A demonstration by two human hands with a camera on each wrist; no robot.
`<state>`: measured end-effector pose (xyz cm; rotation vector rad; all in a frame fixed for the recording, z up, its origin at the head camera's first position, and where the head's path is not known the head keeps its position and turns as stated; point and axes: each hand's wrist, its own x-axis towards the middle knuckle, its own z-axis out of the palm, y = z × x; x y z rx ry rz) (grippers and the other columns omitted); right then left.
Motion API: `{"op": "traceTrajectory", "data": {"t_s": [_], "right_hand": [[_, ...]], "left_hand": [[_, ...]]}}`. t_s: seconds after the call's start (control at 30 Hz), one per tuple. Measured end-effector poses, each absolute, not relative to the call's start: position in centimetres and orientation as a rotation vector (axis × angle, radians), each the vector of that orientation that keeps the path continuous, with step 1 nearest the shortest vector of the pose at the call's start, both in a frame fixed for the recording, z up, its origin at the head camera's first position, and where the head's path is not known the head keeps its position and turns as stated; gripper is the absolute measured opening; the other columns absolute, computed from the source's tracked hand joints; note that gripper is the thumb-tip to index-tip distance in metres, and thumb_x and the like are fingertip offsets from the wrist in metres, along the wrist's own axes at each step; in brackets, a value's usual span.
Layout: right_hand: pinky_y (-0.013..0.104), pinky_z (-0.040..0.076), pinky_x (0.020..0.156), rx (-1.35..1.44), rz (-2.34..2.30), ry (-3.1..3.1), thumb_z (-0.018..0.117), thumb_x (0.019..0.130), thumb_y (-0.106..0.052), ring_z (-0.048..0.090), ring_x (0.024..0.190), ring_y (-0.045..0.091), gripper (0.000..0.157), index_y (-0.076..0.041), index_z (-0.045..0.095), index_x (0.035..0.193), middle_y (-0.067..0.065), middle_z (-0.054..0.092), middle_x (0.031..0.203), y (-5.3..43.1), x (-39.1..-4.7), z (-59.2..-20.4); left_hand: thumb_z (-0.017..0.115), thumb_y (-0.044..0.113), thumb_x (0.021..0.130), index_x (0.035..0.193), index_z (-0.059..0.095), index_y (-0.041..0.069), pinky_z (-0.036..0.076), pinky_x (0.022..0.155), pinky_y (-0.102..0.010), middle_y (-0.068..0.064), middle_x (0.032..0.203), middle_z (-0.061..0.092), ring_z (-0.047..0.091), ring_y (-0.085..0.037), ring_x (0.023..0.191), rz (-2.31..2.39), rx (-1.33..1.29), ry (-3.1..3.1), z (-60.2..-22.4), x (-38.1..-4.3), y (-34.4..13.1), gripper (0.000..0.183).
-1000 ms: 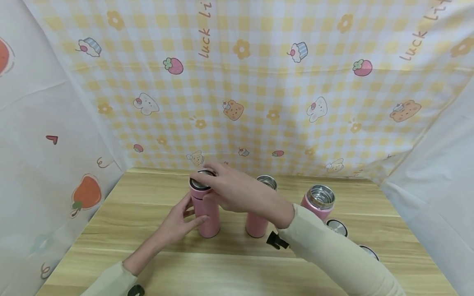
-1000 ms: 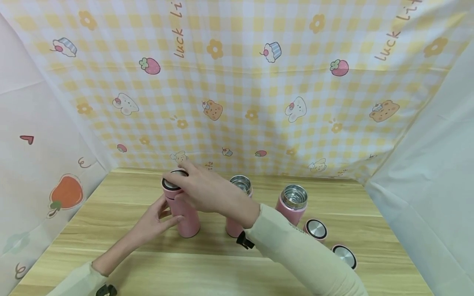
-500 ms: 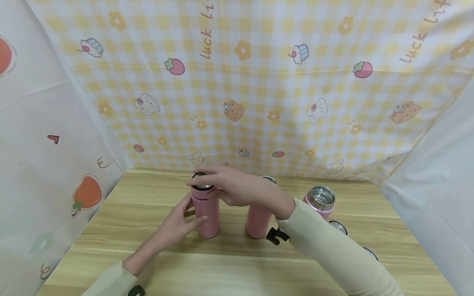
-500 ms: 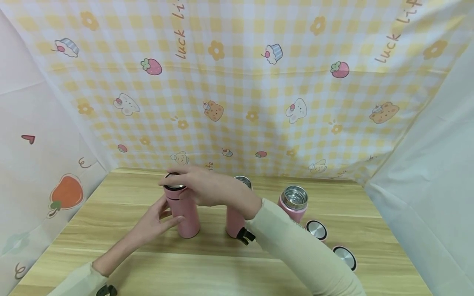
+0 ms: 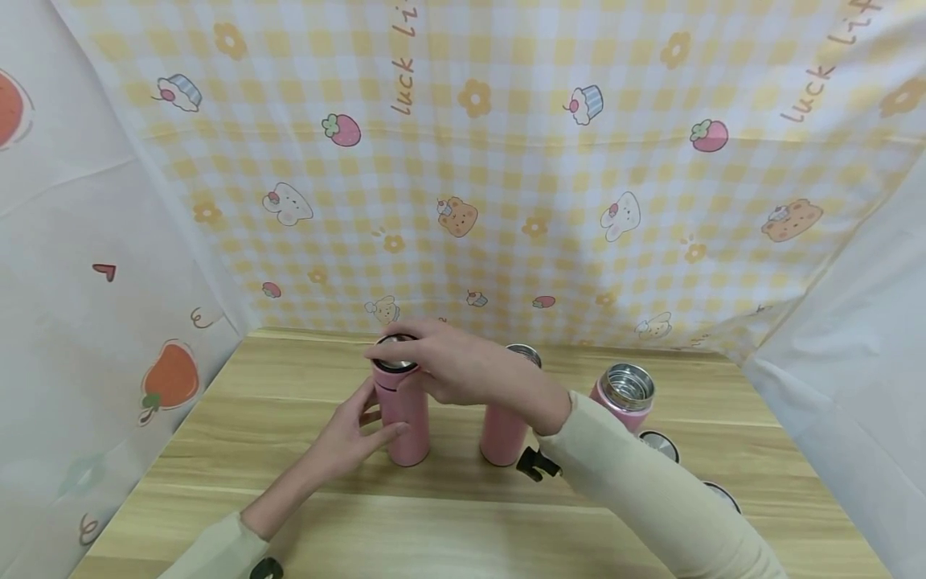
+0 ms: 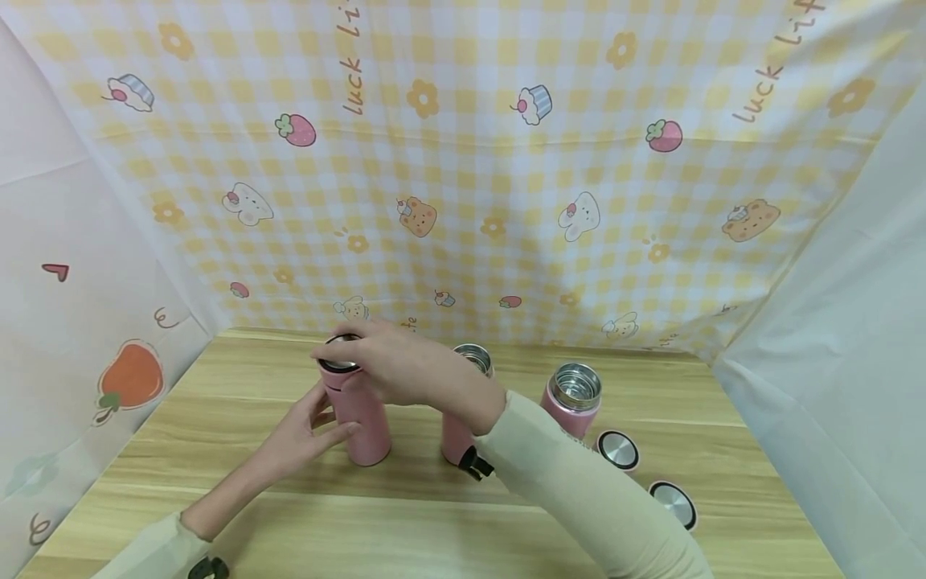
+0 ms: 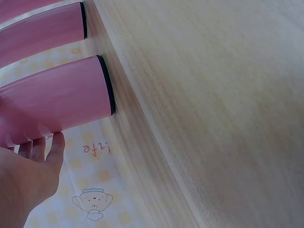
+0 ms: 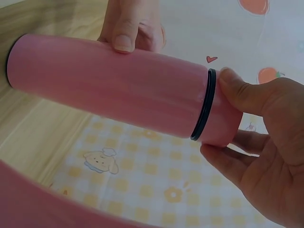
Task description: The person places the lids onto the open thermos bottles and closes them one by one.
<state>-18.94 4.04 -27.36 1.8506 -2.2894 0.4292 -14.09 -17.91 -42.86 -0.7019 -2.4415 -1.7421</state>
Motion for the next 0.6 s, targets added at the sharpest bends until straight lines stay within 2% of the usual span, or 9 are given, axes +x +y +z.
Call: {"op": "traceTrajectory", "data": {"t_s": [0.27, 0.5, 0.6], "right_hand": [[0.033, 0.050, 0.093, 1.691, 0.342, -2.283, 0.073, 0.092, 0.001, 0.060, 0.111, 0.024, 0.045, -0.015, 0.065, 0.133, 0.009, 0.060, 0.126, 3.8, -18.0, -27.7], [0.034, 0.054, 0.085, 1.543, 0.197, -2.356, 0.073, 0.097, -0.021, 0.056, 0.111, 0.025, 0.036, -0.020, 0.061, 0.132, 0.006, 0.057, 0.126, 3.4, -16.9, -27.9], [0.033, 0.054, 0.083, 1.531, 0.203, -2.355, 0.071, 0.099, -0.024, 0.056, 0.108, 0.024, 0.035, -0.020, 0.061, 0.132, 0.006, 0.057, 0.125, 3.5, -16.8, -27.9]], "left_hand": [[0.075, 0.013, 0.095, 0.158, 0.032, 0.015, 0.048, 0.102, -0.050, -0.011, 0.143, 0.053, 0.051, -0.031, 0.130, -1.744, -0.691, -2.457, -42.9, -14.1, -18.0, 0.076], [0.075, 0.012, 0.095, 0.160, 0.029, 0.018, 0.049, 0.102, -0.048, -0.009, 0.146, 0.050, 0.050, -0.030, 0.130, -1.728, -0.687, -2.463, -42.9, -14.1, -18.0, 0.080], [0.075, 0.013, 0.095, 0.160, 0.029, 0.019, 0.049, 0.102, -0.049, -0.008, 0.146, 0.050, 0.050, -0.030, 0.130, -1.722, -0.686, -2.467, -42.8, -14.1, -18.0, 0.080]]}}
